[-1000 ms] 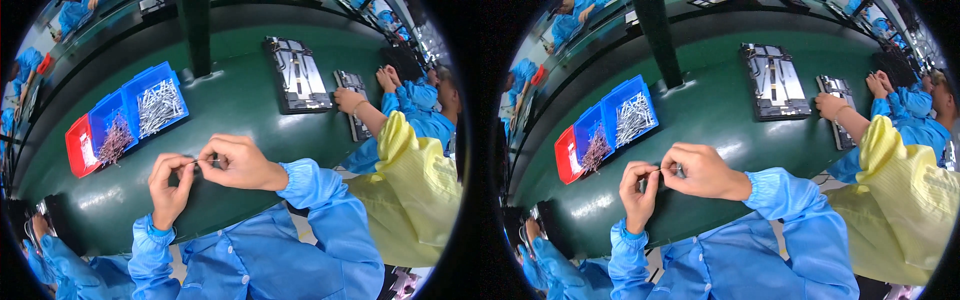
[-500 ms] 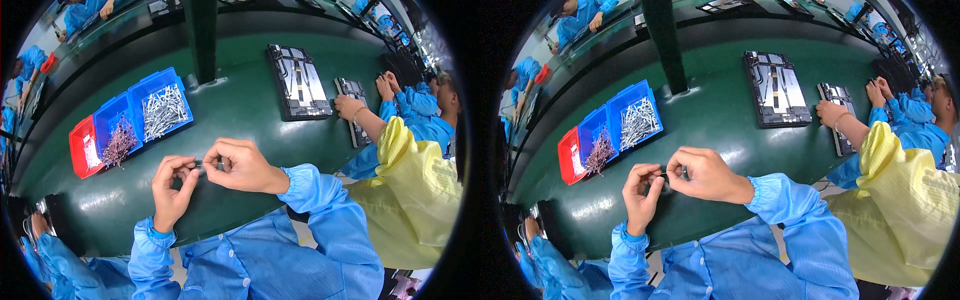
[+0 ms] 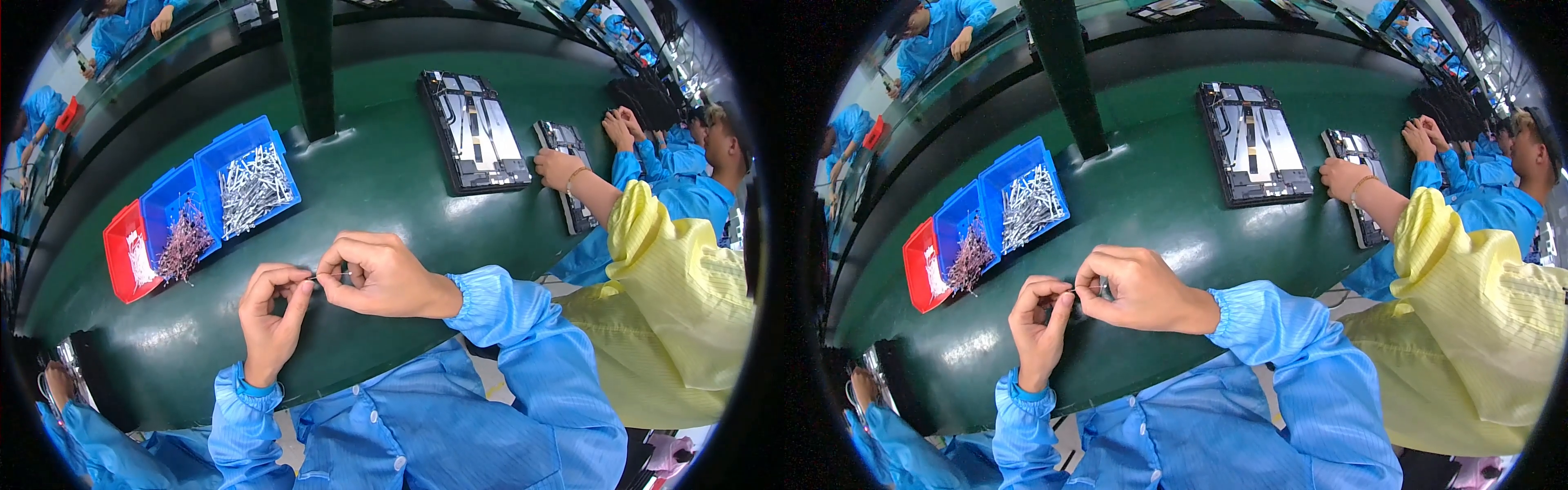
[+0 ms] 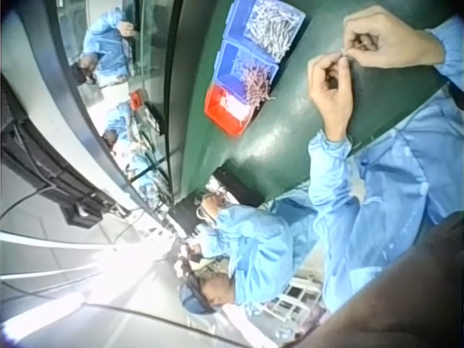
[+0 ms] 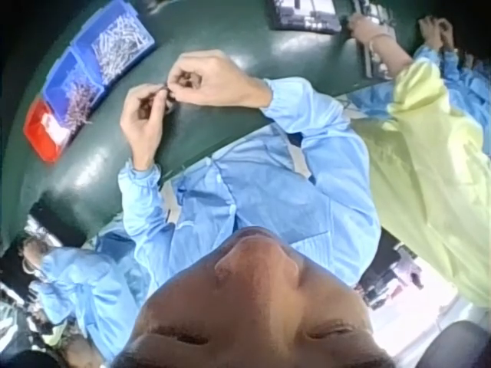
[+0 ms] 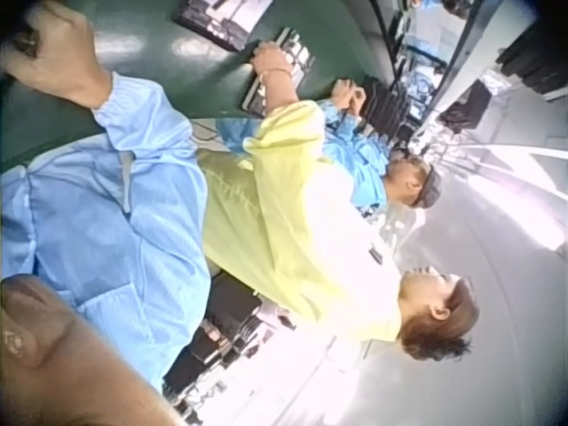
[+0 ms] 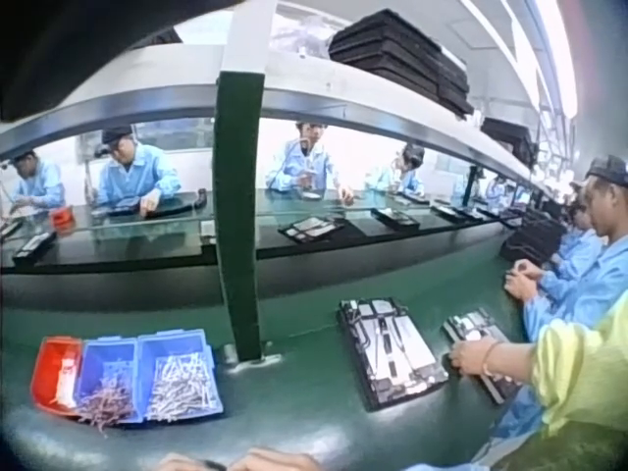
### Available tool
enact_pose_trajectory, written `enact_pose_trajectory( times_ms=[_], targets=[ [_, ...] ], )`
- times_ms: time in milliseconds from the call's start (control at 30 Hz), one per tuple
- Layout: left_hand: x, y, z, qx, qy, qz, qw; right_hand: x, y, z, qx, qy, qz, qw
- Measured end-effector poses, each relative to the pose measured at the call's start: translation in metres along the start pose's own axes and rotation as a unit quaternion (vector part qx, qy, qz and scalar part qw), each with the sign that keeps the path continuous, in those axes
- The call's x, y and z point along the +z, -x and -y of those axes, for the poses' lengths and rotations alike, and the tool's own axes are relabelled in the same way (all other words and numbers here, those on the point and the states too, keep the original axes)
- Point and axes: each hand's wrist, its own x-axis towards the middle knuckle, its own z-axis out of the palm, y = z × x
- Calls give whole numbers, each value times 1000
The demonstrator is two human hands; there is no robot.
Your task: The person assembles internal components into a tablet frame by placing a circuit board and ribbon cables into the frame, then securing them with screws using a precision screwdriver.
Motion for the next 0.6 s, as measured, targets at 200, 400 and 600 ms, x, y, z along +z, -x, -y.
enact_pose_trajectory(
  times_ms=[200,400,600],
  targets=[
    [0,0,0,6,-14,-6,1000,0,0,0,4,-5,2,1000],
    [1,-1,1,31,-40,-16,999,-1,0,1,4,1,3,1000],
    [0,-1,0,58,-62,-7,996,1,1,-1,0,-2,1,1000]
  ],
)
